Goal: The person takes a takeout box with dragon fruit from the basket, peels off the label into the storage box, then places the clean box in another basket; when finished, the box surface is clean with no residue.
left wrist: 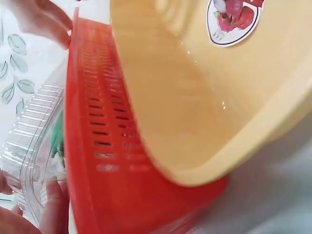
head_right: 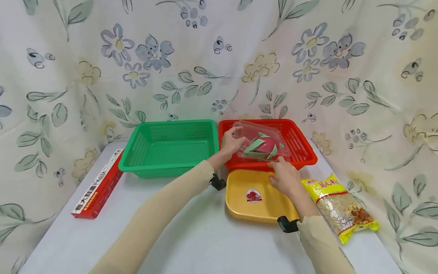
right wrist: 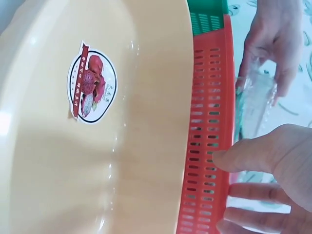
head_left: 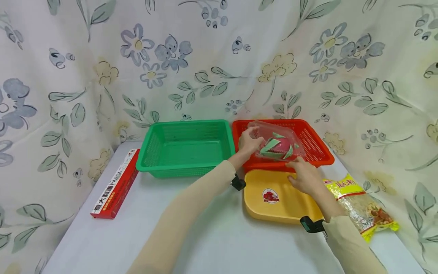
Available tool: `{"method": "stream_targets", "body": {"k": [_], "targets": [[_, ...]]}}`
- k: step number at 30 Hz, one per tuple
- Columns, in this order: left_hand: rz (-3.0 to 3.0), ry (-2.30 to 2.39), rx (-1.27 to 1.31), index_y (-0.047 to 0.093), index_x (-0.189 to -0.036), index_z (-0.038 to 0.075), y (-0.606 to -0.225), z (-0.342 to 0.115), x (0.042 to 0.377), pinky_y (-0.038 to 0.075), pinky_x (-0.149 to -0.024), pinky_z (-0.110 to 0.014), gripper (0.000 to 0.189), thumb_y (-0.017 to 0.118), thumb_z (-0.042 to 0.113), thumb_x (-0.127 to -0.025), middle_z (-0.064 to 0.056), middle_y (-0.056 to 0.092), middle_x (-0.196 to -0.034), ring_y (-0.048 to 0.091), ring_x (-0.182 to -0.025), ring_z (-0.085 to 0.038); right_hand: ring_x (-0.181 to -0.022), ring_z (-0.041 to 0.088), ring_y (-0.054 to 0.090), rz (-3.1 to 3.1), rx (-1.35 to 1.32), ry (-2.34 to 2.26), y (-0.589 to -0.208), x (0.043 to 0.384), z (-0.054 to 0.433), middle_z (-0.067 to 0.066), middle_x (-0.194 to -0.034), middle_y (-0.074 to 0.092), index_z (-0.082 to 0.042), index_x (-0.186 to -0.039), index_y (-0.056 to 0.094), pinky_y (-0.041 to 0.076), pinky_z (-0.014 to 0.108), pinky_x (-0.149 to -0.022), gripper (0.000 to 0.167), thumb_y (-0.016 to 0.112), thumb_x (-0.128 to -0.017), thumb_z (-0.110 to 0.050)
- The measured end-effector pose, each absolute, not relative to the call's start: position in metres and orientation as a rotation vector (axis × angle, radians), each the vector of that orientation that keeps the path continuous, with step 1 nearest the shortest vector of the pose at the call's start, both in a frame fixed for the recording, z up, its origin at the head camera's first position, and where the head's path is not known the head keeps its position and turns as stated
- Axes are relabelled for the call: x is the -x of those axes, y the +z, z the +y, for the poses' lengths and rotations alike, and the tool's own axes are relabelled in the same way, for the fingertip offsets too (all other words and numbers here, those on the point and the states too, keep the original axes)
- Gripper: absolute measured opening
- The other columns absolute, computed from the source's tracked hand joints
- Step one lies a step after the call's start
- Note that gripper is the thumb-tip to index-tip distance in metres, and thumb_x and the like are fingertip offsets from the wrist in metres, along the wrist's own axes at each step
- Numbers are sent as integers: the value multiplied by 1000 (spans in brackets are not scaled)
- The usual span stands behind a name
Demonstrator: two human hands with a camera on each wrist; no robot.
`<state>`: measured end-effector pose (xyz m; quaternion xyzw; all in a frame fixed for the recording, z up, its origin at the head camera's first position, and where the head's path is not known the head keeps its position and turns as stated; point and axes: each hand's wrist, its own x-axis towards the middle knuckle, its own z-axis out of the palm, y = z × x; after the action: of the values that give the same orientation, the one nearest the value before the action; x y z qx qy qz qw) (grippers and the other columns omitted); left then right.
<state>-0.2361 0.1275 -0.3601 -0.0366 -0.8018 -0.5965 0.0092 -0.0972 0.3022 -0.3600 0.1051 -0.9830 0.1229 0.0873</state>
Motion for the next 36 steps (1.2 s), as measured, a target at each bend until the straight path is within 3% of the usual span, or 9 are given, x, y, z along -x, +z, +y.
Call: {"method": "stream_targets", "body": {"k": [7, 15, 25, 31, 36], "targets": [[-2482, -1865, 115, 63, -128, 20, -372, 133, 234, 42, -47, -19, 43, 74, 16, -86, -2, 66, -113, 53, -59, -13, -76, 30, 55, -2941, -304, 363, -358, 100, 303, 20, -103, 58, 5, -117, 68, 52, 43, -64, 43, 78, -80, -14], [-2537, -1873, 45, 57, -129, 19, -368, 135, 239, 49, -53, -23, 41, 70, 15, -90, -5, 63, -116, 53, -56, -16, -74, 28, 54, -2949, -302, 344, -351, 103, 303, 19, -102, 58, 4, -119, 68, 51, 41, -62, 44, 77, -81, -15], [-2638, -1859, 52, 49, -131, 17, -374, 144, 236, 45, -50, -22, 44, 68, 13, -92, -6, 61, -105, 48, -53, -16, -72, 27, 53, -2970, -290, 350, -359, 99, 303, 19, -103, 58, 4, -119, 67, 51, 40, -61, 44, 77, -81, -16], [-2679, -1872, -12, 46, -135, 17, -383, 144, 236, 37, -45, -25, 45, 63, 10, -94, -5, 56, -89, 37, -44, -16, -72, 27, 54, -2969, -300, 351, -362, 96, 301, 21, -107, 59, 4, -119, 68, 52, 40, -61, 44, 77, -81, -16], [-2681, -2024, -65, 36, -142, 17, -383, 143, 239, 32, -43, -28, 51, 53, 1, -96, -11, 53, -89, 25, -41, -18, -78, 31, 57, -2950, -310, 355, -359, 97, 300, 23, -113, 59, 5, -119, 67, 54, 44, -66, 44, 77, -82, -16]]}}
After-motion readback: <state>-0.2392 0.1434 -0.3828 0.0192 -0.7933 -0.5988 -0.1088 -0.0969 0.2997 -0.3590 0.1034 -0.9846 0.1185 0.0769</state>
